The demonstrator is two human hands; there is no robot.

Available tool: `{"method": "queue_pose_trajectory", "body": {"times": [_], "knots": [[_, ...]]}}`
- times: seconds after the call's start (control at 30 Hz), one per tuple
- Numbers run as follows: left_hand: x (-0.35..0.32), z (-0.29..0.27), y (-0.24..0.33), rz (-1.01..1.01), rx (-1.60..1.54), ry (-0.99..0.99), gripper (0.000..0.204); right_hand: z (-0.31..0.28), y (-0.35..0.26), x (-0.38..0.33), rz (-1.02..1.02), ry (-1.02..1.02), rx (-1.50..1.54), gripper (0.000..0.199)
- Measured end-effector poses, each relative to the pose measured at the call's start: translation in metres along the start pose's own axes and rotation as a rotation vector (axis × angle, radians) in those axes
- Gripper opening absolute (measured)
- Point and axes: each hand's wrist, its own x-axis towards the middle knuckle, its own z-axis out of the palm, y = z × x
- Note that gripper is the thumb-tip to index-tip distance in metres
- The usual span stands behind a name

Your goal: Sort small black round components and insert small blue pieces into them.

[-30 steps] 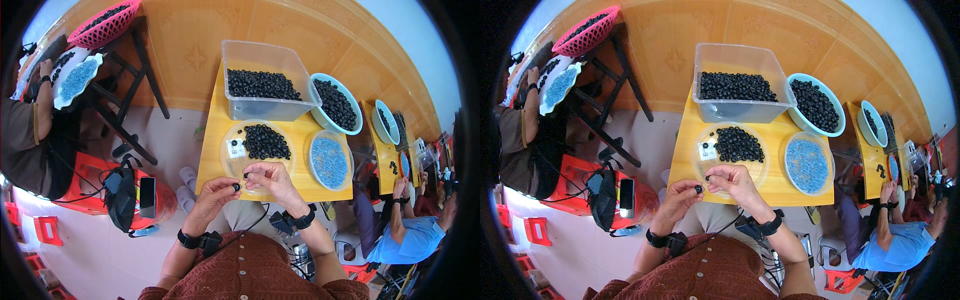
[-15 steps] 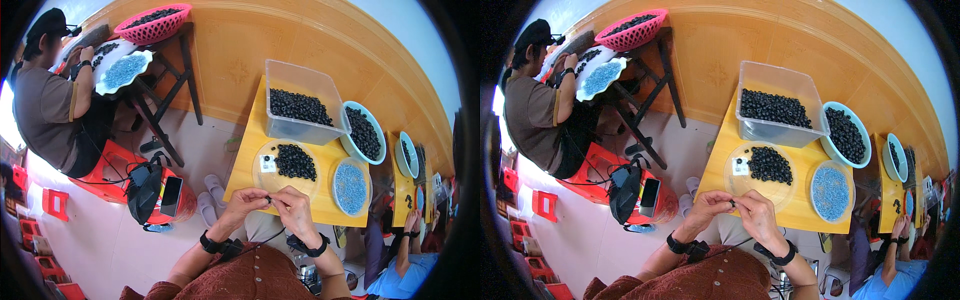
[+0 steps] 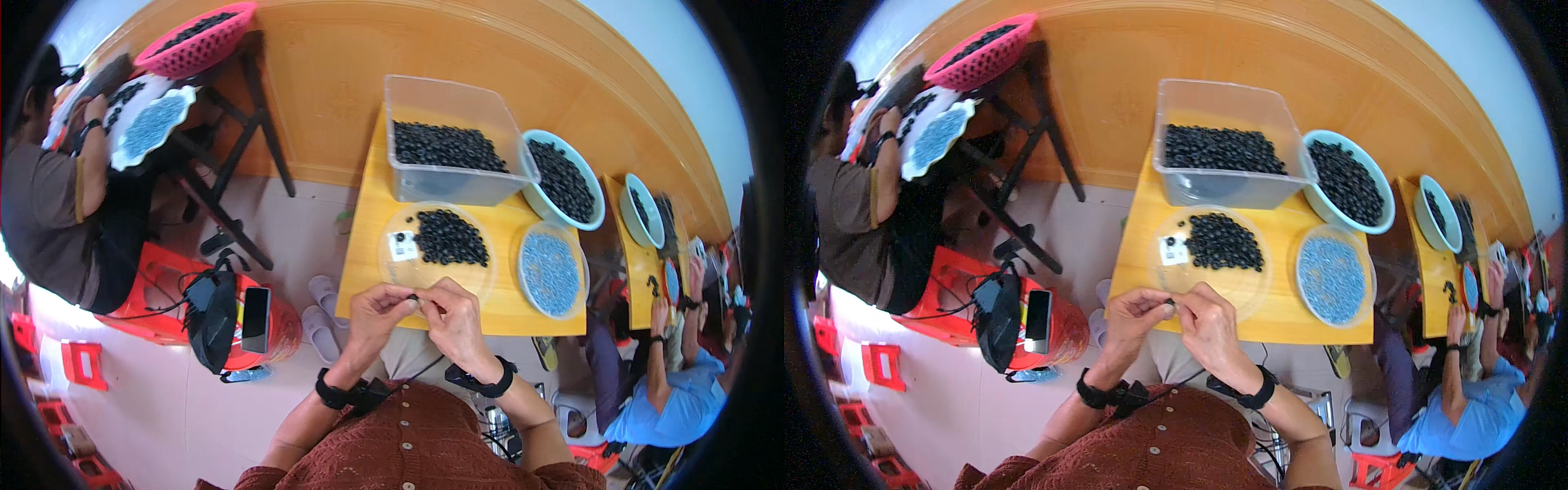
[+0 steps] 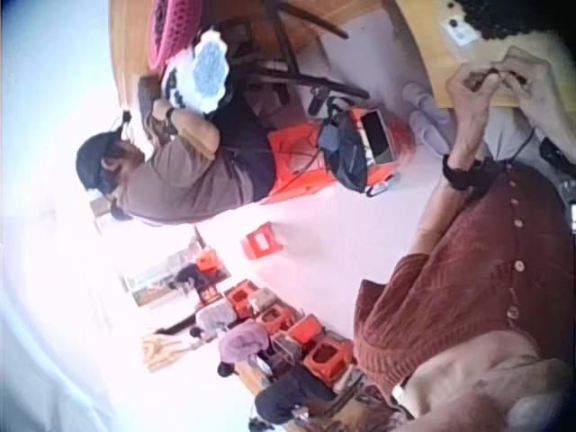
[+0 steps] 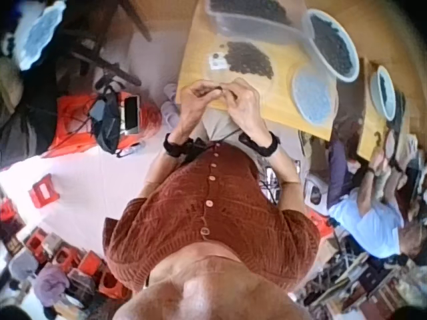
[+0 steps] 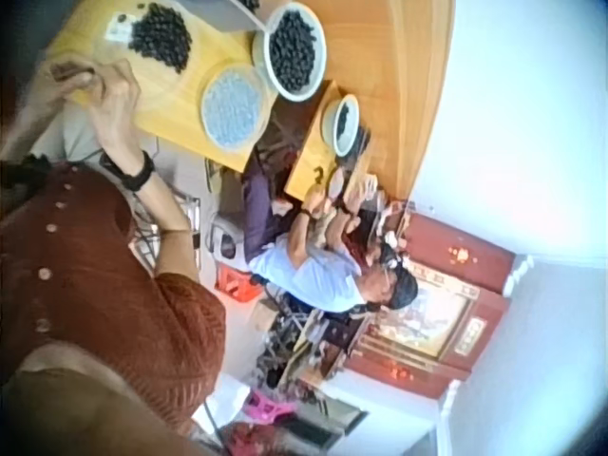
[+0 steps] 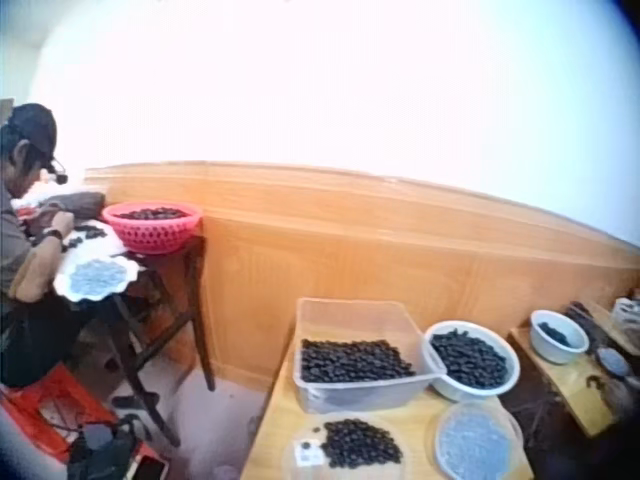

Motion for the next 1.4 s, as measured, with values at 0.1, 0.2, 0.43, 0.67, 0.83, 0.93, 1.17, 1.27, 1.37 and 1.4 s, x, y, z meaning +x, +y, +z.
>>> {"method": "queue_pose_trajectory", "body": {"times": [0.1, 0.2, 0.43, 0.67, 0.83, 0.93, 1.17, 1.27, 1.37, 1.4], "knots": [[0.002, -0.001, 0.010, -0.049, -0.078, -0.046, 0.017, -0.011, -0.003, 0.000, 0.056, -0.083, 0.139, 0.020], [0.004, 0.000, 0.011, -0.111, -0.106, -0.085, 0.017, -0.013, 0.003, -0.002, 0.136, -0.060, 0.343, 0.020], [0.002, 0.000, 0.011, -0.096, -0.108, -0.102, 0.017, -0.013, 0.006, -0.004, 0.204, -0.039, 0.377, 0.016], [-0.004, 0.014, 0.006, 0.026, -0.032, 0.030, 0.016, -0.004, 0.009, -0.007, 0.084, 0.039, 0.220, 0.012], [-0.003, 0.016, 0.002, 0.127, 0.027, 0.099, 0.016, 0.003, 0.012, -0.008, 0.100, 0.146, 0.266, 0.009], [0.002, 0.005, 0.010, -0.027, -0.068, -0.021, 0.015, -0.003, 0.010, -0.007, 0.115, 0.086, 0.293, 0.010], [0.001, 0.003, 0.009, -0.113, -0.253, -0.086, 0.014, -0.015, 0.000, 0.000, 0.208, -0.051, 0.391, 0.007], [0.001, 0.000, 0.007, -0.153, -0.343, -0.108, 0.015, -0.021, 0.001, 0.004, 0.306, -0.121, 0.530, 0.007], [0.002, -0.001, 0.007, -0.189, -0.399, -0.113, 0.015, -0.023, -0.003, 0.006, 0.342, -0.146, 0.561, 0.007], [0.002, -0.001, 0.007, -0.209, -0.427, -0.112, 0.013, -0.023, -0.004, 0.006, 0.351, -0.143, 0.567, 0.008]]}}
